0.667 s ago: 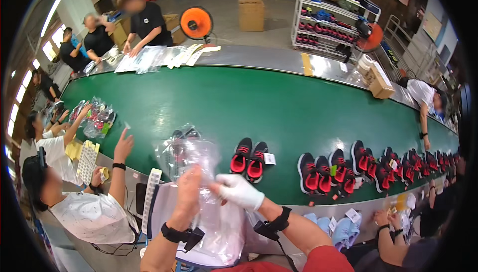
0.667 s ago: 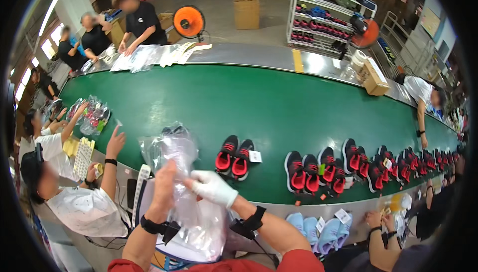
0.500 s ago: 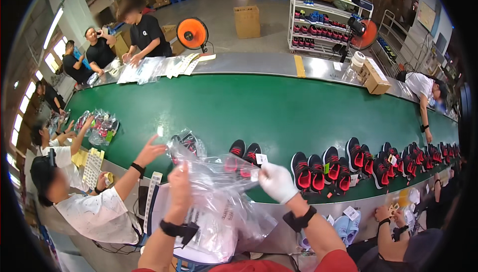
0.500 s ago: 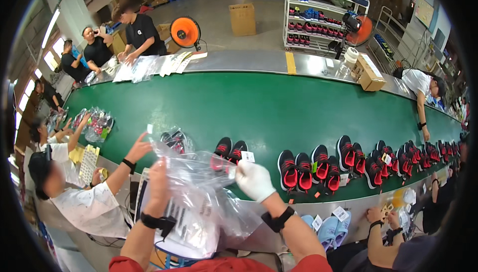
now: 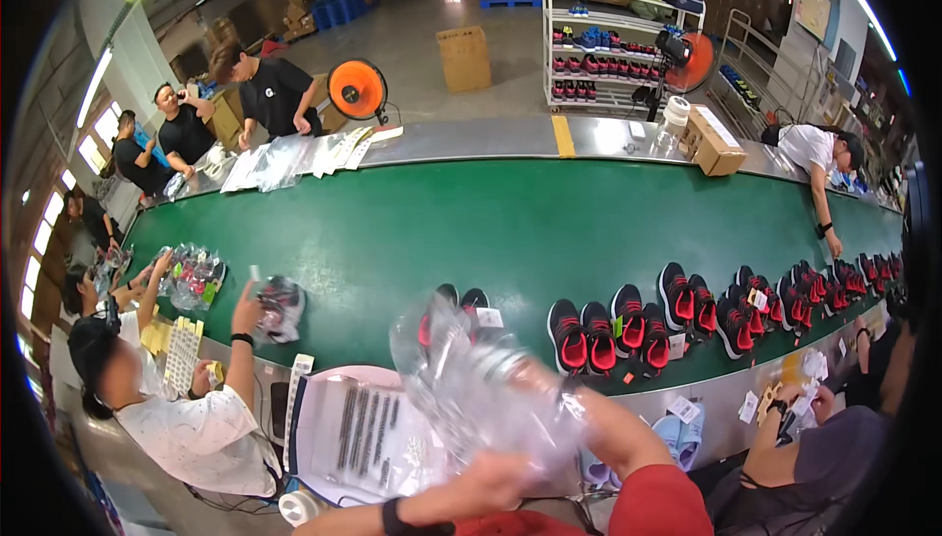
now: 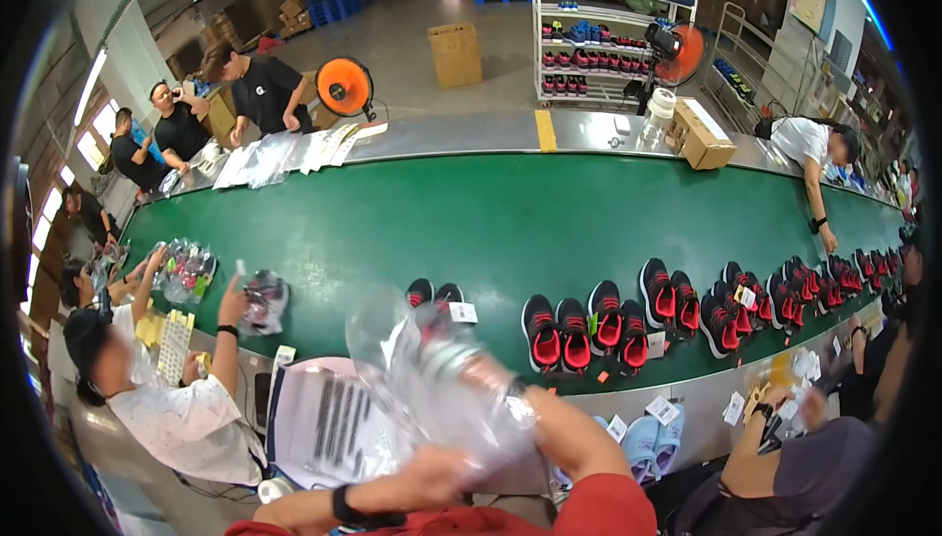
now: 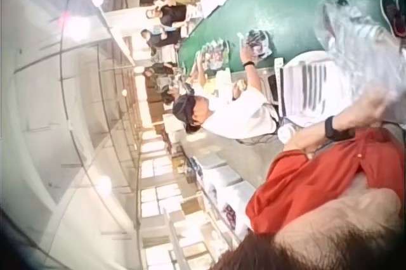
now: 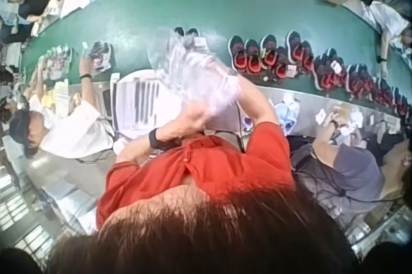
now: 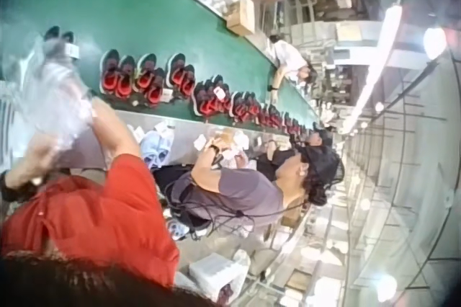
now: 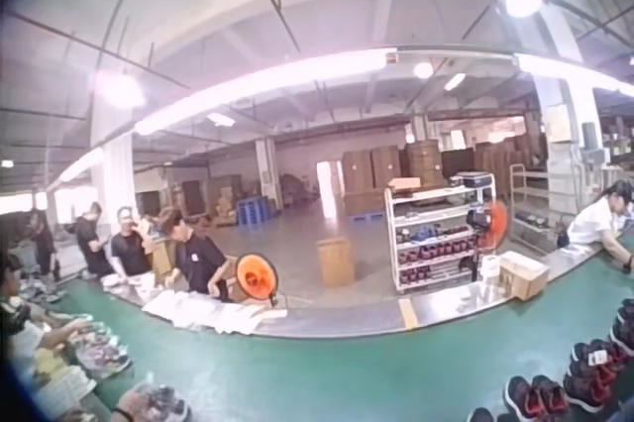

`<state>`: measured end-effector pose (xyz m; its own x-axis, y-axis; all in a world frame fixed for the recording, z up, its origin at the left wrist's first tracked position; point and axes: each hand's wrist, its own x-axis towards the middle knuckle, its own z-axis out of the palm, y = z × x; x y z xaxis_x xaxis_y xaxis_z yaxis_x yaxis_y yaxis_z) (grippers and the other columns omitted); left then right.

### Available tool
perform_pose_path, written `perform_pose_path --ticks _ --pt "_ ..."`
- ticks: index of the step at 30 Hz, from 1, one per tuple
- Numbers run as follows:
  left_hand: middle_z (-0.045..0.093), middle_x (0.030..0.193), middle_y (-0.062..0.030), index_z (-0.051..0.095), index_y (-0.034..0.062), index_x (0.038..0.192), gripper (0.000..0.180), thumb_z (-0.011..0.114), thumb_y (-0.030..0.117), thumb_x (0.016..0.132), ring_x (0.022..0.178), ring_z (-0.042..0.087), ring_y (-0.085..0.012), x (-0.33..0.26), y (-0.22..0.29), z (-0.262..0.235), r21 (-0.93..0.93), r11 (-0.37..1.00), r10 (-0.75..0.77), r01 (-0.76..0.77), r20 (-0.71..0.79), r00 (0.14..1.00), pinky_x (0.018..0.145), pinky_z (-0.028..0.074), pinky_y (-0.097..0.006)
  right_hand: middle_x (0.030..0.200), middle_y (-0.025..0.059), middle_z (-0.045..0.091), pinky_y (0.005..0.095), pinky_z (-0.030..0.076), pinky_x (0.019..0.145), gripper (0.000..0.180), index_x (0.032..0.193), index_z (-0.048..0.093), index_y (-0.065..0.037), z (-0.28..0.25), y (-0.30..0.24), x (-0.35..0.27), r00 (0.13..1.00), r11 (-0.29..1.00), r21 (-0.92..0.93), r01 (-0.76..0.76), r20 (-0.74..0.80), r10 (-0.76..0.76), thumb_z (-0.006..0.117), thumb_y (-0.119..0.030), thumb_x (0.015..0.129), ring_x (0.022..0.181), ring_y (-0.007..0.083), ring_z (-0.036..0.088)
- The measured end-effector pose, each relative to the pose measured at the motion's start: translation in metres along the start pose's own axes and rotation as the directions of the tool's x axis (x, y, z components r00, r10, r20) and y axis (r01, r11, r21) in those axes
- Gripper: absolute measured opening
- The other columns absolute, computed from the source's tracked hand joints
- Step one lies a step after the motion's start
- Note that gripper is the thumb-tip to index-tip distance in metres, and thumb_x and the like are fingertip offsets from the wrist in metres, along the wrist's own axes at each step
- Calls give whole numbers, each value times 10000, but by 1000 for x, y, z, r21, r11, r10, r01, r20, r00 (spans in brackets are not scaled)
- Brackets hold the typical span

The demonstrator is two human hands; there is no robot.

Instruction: The person packages black and red sneakers on a factory assembly line. They pick up pairs of shoes from a green conveyor belt, place them into clear plastic bags, and move the packaged shoes to a pink bin.

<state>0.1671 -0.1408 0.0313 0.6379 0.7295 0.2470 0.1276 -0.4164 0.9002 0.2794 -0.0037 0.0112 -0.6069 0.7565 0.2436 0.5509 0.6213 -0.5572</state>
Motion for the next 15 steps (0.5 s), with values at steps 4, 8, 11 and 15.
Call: perform_pose_path --ticks 4,8,11,15 --pt "555 648 -159 595 45 876 87 560 62 799 569 570 -333 -5 -14 -49 174 985 -25 13 72 997 517 459 -378 1002 165 587 381 486 750 356 1088 531 -25 34 43 7 996 996 -51 -74 -54 71 510 -272 833 847 291 595" --pt "467 570 -176 529 6 744 119 572 88 818 472 453 -267 -3 -66 -125 416 881 43 225 -544 838 452 379 -362 1054 197 585 403 496 714 397 1118 534 -10 66 26 51 992 987 -110 -120 12 122 490 -308 858 826 318 610" --pt "373 510 -175 454 -24 660 286 576 131 868 438 318 -194 30 -73 -185 403 817 19 413 -735 678 420 306 -336 1008 204 592 432 498 668 300 1071 534 -32 53 -19 82 914 945 -240 -224 285 289 487 -207 833 813 333 618" --pt "313 484 -47 438 -10 633 339 594 164 879 488 282 -70 25 -71 -246 410 780 95 473 -824 559 408 256 -299 901 137 628 358 517 647 212 989 607 -46 17 -51 81 940 968 151 202 -306 -148 571 -88 784 717 302 615"
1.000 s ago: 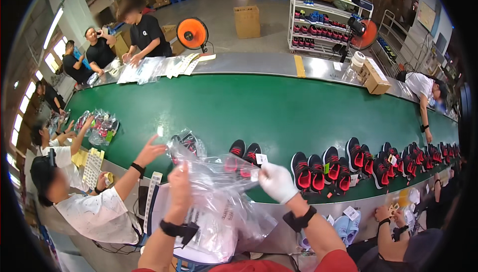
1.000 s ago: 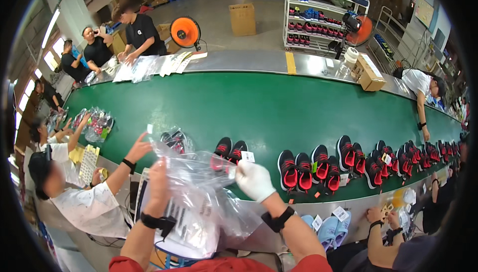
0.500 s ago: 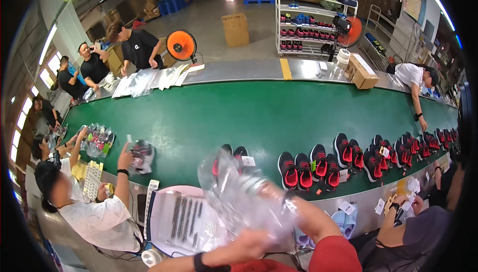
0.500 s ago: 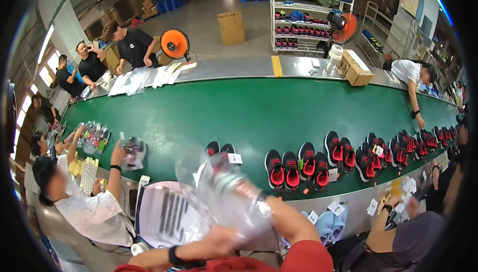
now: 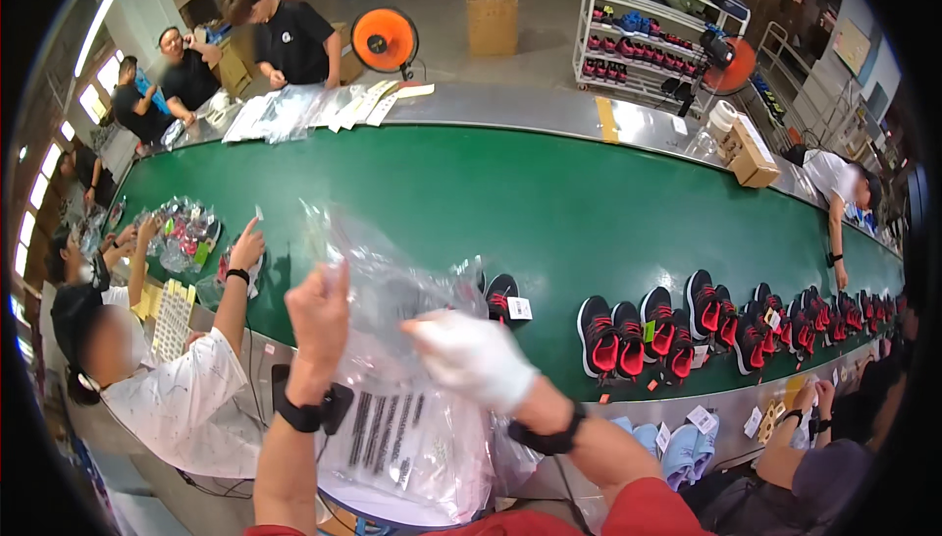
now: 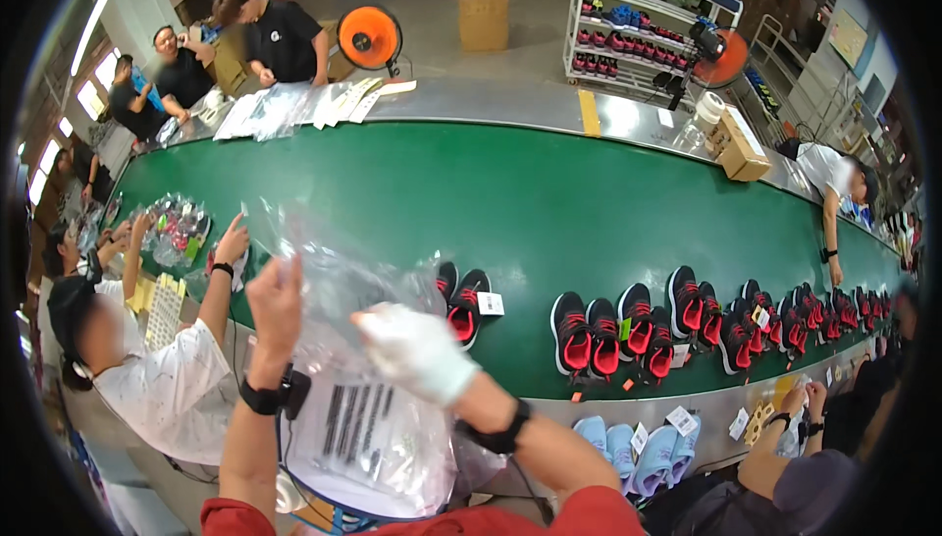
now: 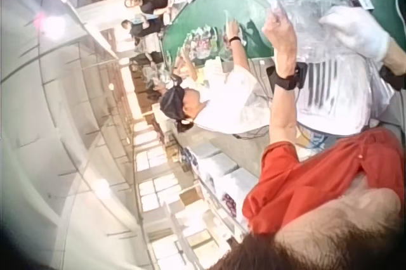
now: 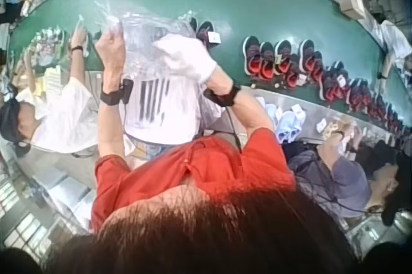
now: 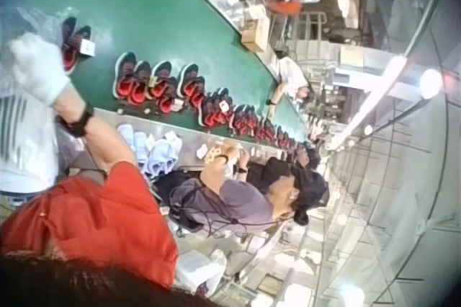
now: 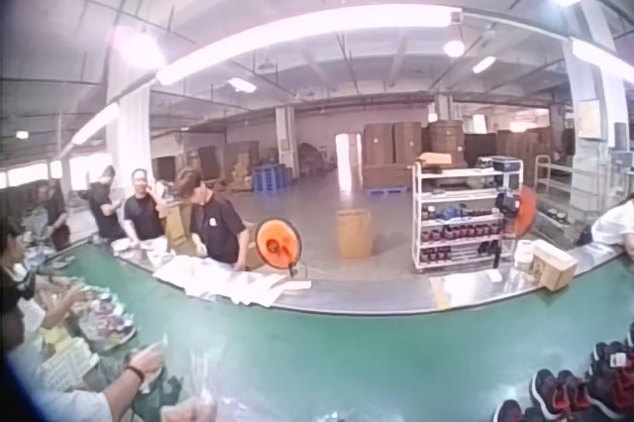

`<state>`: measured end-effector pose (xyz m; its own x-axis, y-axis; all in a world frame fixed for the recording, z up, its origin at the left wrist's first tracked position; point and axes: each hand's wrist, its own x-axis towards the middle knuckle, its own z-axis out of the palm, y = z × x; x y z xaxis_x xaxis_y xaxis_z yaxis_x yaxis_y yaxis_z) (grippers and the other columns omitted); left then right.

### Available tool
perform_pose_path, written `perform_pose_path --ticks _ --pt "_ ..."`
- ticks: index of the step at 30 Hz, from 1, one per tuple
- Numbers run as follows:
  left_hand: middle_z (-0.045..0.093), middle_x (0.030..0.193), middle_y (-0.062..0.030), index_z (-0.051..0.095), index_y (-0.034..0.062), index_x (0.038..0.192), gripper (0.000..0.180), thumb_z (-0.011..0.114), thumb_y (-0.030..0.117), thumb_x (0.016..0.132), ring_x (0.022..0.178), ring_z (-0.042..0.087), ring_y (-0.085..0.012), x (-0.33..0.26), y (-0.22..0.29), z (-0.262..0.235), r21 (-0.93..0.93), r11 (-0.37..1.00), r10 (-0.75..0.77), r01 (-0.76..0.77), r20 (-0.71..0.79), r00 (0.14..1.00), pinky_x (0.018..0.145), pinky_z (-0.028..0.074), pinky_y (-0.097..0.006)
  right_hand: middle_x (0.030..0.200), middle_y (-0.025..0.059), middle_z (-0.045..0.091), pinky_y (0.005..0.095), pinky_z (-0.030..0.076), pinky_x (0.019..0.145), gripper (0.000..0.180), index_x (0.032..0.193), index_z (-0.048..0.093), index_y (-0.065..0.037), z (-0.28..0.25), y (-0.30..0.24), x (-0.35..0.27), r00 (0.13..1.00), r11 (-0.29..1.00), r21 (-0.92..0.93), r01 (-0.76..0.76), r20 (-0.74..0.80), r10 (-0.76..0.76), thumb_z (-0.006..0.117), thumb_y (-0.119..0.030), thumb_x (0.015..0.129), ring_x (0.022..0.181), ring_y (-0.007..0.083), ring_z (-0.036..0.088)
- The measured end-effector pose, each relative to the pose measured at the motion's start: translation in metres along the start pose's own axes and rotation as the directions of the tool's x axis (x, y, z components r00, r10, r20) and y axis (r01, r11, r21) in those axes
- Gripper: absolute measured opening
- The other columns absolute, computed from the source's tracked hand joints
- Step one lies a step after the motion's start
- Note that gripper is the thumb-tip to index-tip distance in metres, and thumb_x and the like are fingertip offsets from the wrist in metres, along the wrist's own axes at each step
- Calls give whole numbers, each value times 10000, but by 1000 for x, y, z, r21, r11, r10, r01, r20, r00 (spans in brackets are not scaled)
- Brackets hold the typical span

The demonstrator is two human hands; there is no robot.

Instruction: The person packages black and red sneakers on a factory assembly line. They pick up pairs of shoes from a green conveyor belt, place them into clear plastic bags, and move the packaged shoes to a pink bin.

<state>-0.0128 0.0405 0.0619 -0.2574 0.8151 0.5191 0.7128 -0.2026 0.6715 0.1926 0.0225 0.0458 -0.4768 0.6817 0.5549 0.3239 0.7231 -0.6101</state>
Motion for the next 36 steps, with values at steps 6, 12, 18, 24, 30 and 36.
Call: perform_pose_path --ticks 6,12,18,24,30,36 --pt "256 575 33 349 31 637 370 562 174 903 562 244 -49 11 -17 -12 -211 971 -107 109 22 994 463 195 -257 812 152 654 342 497 699 421 1069 596 -52 -13 99 -26 711 736 -104 -669 199 675 574 -387 815 750 290 644" --pt "311 584 37 393 12 662 321 541 151 912 566 268 -51 -2 -22 2 -166 977 -113 137 141 984 467 213 -251 930 119 673 427 507 673 424 967 676 -122 110 146 -39 312 664 -680 -312 587 747 613 -478 744 842 292 654" --pt "344 592 58 472 13 676 323 549 210 920 566 291 -42 -8 -19 20 -300 931 -160 208 177 971 467 245 -238 839 158 659 396 508 643 345 980 617 -37 21 142 -59 653 766 -327 -554 401 643 593 -310 771 714 285 646" --pt "355 572 79 483 25 661 341 544 239 920 548 300 -35 -8 24 41 -413 845 -214 339 320 923 455 256 -246 1080 142 600 271 529 599 548 1221 446 4 -111 54 -95 684 383 789 -480 63 727 628 -315 813 723 196 648" --pt "412 526 6 521 -6 688 318 540 220 912 532 347 -70 -29 105 67 -409 905 32 119 344 938 458 321 -279 948 147 584 429 520 677 490 966 626 -57 -162 -9 -98 739 674 304 -673 310 598 638 -483 723 890 296 619" --pt "548 689 -269 567 -20 858 172 561 150 835 656 545 -438 -83 197 116 -416 848 510 -329 465 724 537 438 -426 739 152 600 401 496 609 396 665 655 -60 -137 -31 -114 839 867 -490 90 506 199 610 -452 698 713 297 593"
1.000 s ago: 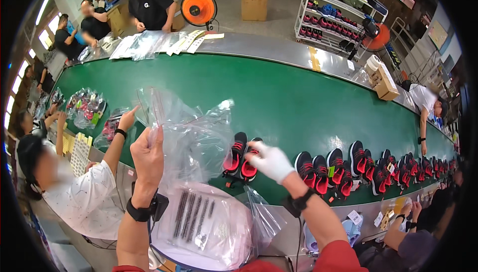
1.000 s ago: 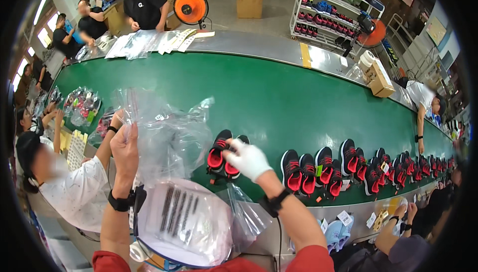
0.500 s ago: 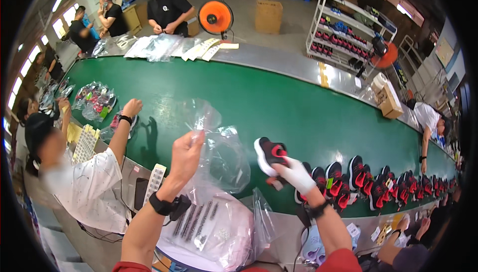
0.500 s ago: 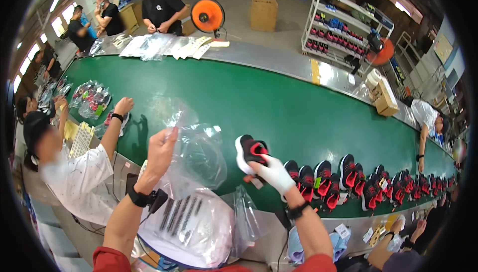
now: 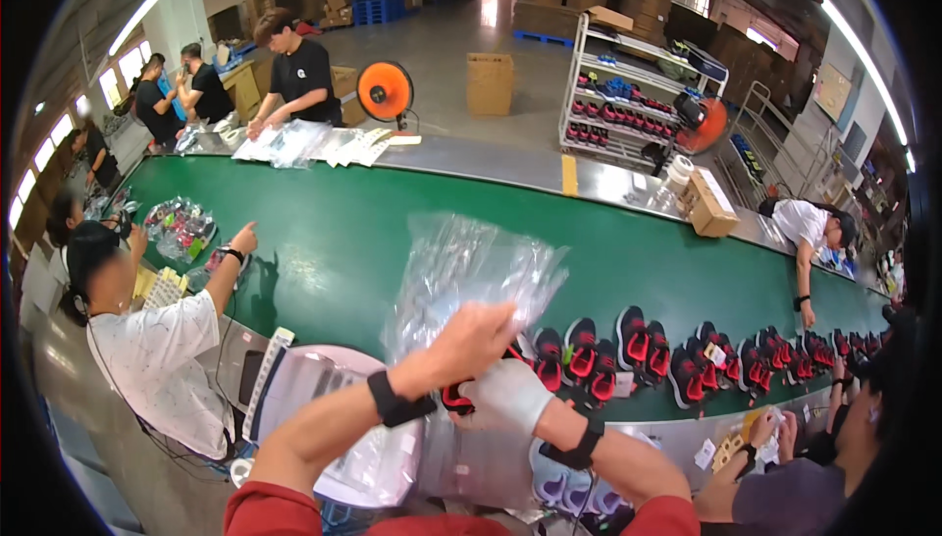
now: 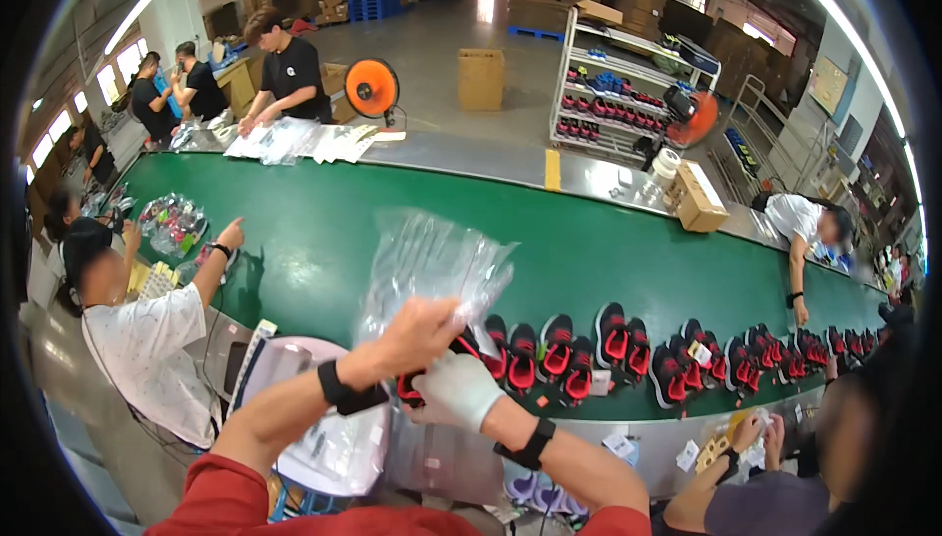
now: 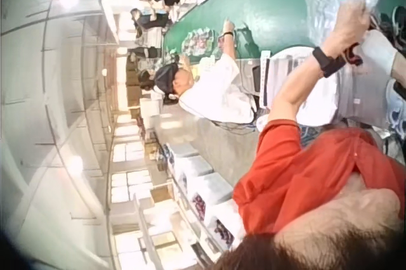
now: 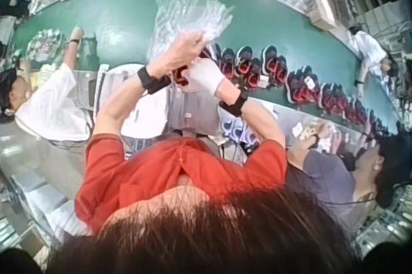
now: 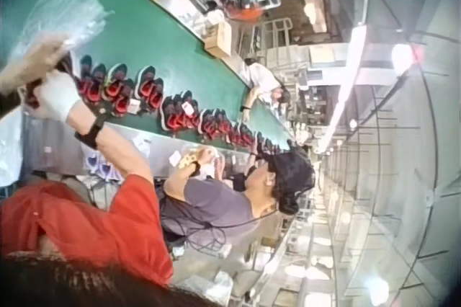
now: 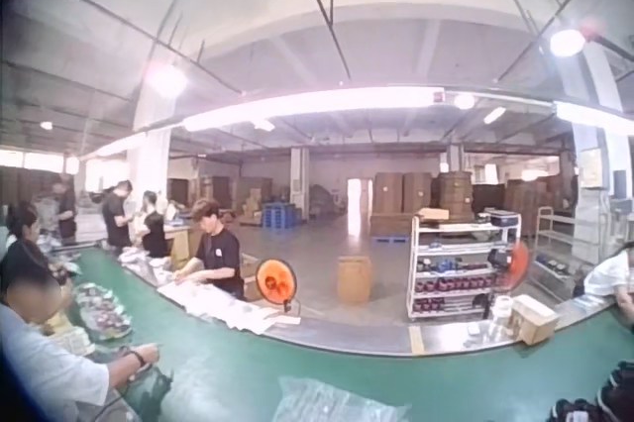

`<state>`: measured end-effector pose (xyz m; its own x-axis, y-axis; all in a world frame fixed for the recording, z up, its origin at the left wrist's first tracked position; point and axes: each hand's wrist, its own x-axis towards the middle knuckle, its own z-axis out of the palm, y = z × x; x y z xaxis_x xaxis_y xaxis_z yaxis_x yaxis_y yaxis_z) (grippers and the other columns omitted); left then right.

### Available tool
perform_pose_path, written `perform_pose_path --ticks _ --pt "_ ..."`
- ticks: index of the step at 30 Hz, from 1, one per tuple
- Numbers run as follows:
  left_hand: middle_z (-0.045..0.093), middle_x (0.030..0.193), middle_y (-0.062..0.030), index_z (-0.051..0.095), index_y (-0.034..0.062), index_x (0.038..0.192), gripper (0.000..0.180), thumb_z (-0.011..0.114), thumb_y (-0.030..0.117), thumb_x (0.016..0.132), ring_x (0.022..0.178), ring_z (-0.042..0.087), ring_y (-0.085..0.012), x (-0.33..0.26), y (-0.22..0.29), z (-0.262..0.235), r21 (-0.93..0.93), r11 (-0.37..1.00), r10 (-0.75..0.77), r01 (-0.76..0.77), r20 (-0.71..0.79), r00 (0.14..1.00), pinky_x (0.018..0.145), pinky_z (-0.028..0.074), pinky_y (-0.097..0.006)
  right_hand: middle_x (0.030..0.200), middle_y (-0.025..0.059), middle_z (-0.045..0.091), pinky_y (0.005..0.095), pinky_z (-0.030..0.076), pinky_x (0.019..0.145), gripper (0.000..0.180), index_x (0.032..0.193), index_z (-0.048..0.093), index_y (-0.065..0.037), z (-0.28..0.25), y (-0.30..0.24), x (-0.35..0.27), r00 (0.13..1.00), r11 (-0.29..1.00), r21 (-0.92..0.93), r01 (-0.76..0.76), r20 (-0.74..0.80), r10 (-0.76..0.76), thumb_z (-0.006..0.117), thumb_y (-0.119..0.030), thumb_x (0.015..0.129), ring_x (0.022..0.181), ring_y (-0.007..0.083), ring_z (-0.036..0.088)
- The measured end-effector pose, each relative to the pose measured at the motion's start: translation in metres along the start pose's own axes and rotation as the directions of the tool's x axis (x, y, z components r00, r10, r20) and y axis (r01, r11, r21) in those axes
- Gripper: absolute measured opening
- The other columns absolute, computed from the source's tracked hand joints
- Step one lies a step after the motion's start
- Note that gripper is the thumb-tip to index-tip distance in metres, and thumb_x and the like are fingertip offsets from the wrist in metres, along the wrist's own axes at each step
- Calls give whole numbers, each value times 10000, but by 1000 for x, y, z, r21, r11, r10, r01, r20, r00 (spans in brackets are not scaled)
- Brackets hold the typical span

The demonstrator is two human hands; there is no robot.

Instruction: The person packages black and red sneakers on a factory assembly line. They pick up pairs of shoes from a green conveyor belt, place them into clear plastic bags, and move the packaged shoes to a pink bin.

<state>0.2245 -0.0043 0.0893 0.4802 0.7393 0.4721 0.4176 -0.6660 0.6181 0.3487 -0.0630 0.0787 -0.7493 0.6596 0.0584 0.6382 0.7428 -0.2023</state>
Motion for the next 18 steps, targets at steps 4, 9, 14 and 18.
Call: perform_pose_path --ticks 4,9,14,18 --pt "554 672 -259 558 -15 821 212 514 190 853 632 553 -431 31 -11 5 130 988 -95 79 124 988 533 443 -470 718 148 600 404 490 608 334 677 653 -52 -13 -17 -7 946 963 -2 269 187 -264 625 -384 675 696 290 599" --pt "569 652 -204 531 19 781 183 522 194 834 630 569 -400 4 61 17 27 988 113 -153 551 827 573 454 -472 816 109 639 353 483 716 275 838 655 -80 26 29 -41 988 950 293 112 74 -139 628 -324 714 814 243 609" --pt "560 694 -196 490 42 824 102 536 123 783 680 577 -374 -72 39 15 180 983 -101 38 355 929 594 452 -463 1084 48 597 343 463 849 381 1081 594 -137 30 29 -32 934 965 200 -167 -280 220 633 -316 746 1007 237 570" --pt "508 661 -191 517 30 855 98 527 49 759 621 537 -382 -57 29 46 -150 988 -6 23 110 994 530 435 -426 825 74 650 396 496 683 187 861 652 -113 181 62 -16 840 985 -38 -170 -528 124 560 -248 770 766 276 623"
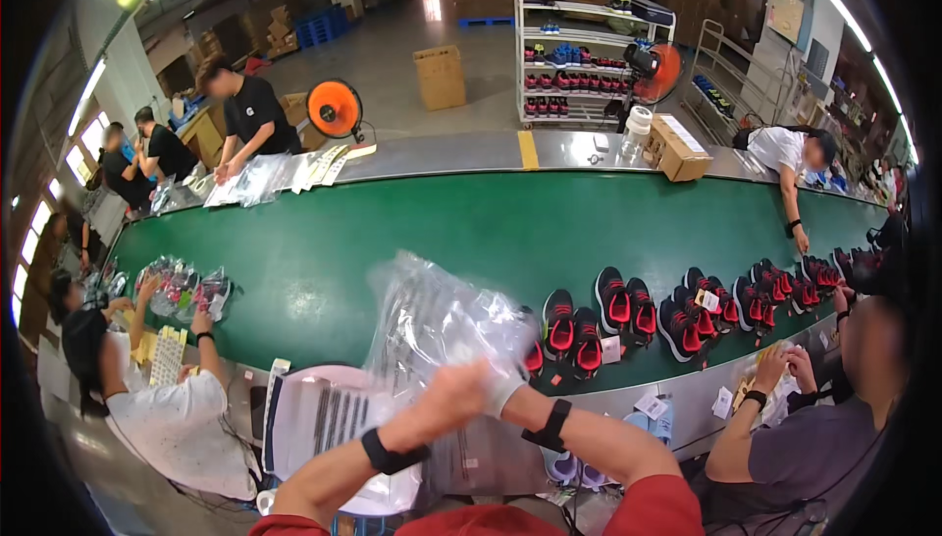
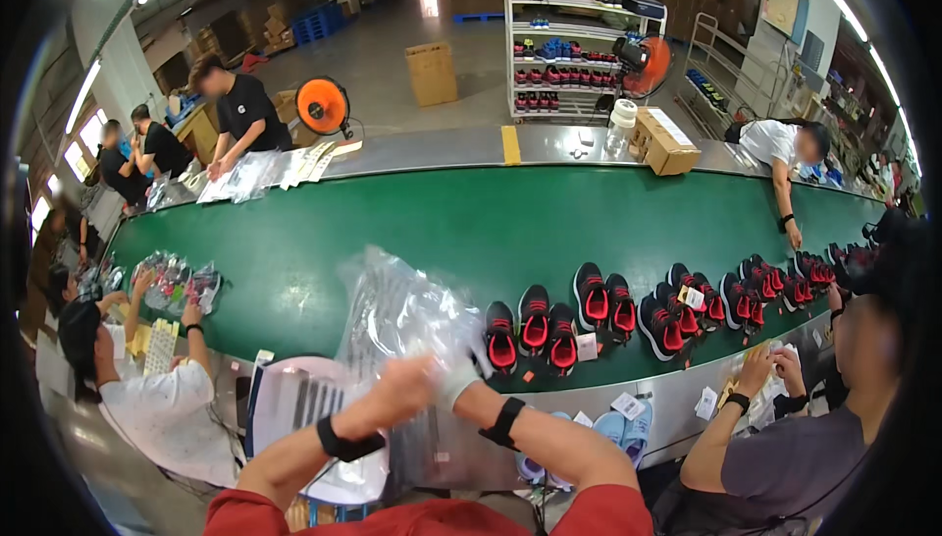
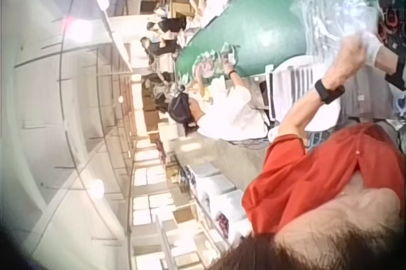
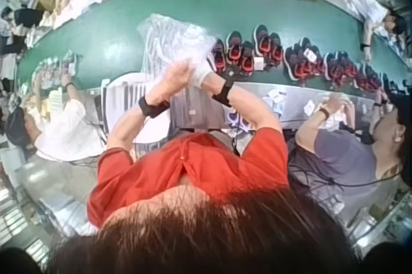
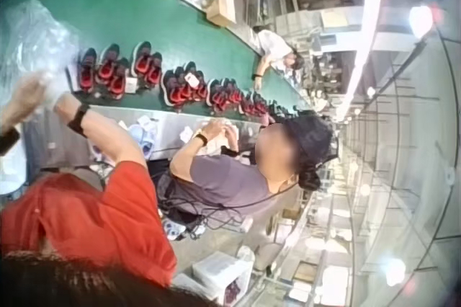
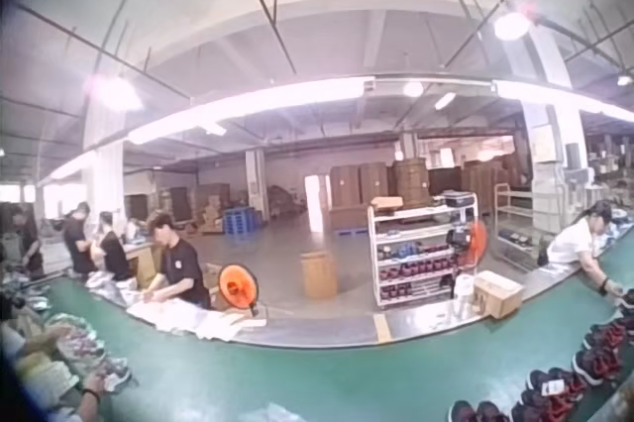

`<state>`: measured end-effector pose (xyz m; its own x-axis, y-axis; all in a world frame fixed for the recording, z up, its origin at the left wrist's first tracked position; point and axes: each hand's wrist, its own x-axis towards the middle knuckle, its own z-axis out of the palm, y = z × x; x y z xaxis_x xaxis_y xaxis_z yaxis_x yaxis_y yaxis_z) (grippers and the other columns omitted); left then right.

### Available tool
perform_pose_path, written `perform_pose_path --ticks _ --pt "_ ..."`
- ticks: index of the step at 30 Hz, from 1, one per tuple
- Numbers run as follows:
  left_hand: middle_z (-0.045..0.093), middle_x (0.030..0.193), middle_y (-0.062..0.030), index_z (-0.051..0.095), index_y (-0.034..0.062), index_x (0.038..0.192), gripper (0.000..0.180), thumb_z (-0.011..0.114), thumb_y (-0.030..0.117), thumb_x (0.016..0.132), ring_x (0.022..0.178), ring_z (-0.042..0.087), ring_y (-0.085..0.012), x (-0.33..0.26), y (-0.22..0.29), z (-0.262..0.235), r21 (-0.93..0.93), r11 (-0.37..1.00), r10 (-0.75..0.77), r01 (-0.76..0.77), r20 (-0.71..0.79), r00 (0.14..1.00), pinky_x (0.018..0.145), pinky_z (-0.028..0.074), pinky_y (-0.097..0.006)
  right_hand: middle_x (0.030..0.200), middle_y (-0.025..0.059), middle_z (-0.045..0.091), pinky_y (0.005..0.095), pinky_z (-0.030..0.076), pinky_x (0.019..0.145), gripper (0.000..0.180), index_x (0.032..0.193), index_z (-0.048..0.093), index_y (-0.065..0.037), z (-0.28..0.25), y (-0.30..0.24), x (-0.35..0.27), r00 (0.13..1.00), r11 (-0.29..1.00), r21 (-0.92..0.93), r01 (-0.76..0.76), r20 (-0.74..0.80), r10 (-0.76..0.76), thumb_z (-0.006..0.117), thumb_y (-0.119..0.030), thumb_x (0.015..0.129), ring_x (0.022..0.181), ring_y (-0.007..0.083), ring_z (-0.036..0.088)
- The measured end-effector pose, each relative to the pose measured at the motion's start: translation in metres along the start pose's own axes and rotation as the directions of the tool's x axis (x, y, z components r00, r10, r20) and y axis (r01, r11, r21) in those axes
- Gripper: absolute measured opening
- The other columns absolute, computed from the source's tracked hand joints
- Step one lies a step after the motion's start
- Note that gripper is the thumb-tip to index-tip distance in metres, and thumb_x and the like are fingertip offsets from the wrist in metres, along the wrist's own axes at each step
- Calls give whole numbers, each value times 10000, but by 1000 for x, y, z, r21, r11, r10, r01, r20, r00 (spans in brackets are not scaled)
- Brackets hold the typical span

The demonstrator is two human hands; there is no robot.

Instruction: The person packages black and red sneakers on a factory assembly line. They pick up pairs of shoes from a green conveyor belt, place them into clear plastic bags, and move the packaged shoes to a pink bin.

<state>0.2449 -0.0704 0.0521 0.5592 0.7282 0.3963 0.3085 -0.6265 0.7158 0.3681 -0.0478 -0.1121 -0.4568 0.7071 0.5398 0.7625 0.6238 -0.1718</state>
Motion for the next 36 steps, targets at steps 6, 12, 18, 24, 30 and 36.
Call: perform_pose_path --ticks 6,12,18,24,30,36 --pt "495 570 -210 521 -31 769 163 491 99 863 488 514 -319 48 -33 -38 23 961 -273 277 -101 957 455 401 -387 825 126 658 398 506 599 161 826 676 -73 -104 -75 99 795 956 169 239 532 -292 584 -162 728 769 293 634" --pt "571 731 -205 543 52 854 77 554 112 807 687 587 -397 -34 -18 -56 208 964 -226 166 307 925 564 465 -440 820 107 650 393 498 633 177 855 662 -78 -111 -27 76 922 948 244 -203 374 101 581 -182 737 765 278 624" --pt "497 627 -112 549 52 802 143 624 26 683 544 511 -315 -64 -20 -10 192 981 29 -11 -92 995 498 402 -409 814 87 642 388 491 666 195 885 649 -84 -51 -45 85 951 956 221 -191 284 124 577 -201 747 760 262 613" --pt "542 612 -31 568 1 746 171 536 130 854 552 459 -140 0 -12 -111 50 920 -367 389 -236 900 522 374 -291 805 53 626 364 479 694 206 931 617 -89 3 -50 145 967 905 353 -237 174 186 558 -221 784 765 236 592" --pt "617 878 -10 590 -8 991 258 473 217 943 723 531 -82 -22 -81 -123 -563 700 -674 439 -319 666 637 430 -239 849 130 669 413 493 716 233 888 678 -74 14 -60 172 884 893 256 -369 394 253 521 -209 781 777 296 643" --pt "567 1057 -8 548 31 1089 264 496 238 934 941 527 -84 -15 -68 -96 -786 512 -692 347 -139 708 792 430 -251 901 99 609 297 460 732 467 1080 572 -23 -72 -40 105 719 125 714 -689 649 250 558 -430 852 796 169 588"
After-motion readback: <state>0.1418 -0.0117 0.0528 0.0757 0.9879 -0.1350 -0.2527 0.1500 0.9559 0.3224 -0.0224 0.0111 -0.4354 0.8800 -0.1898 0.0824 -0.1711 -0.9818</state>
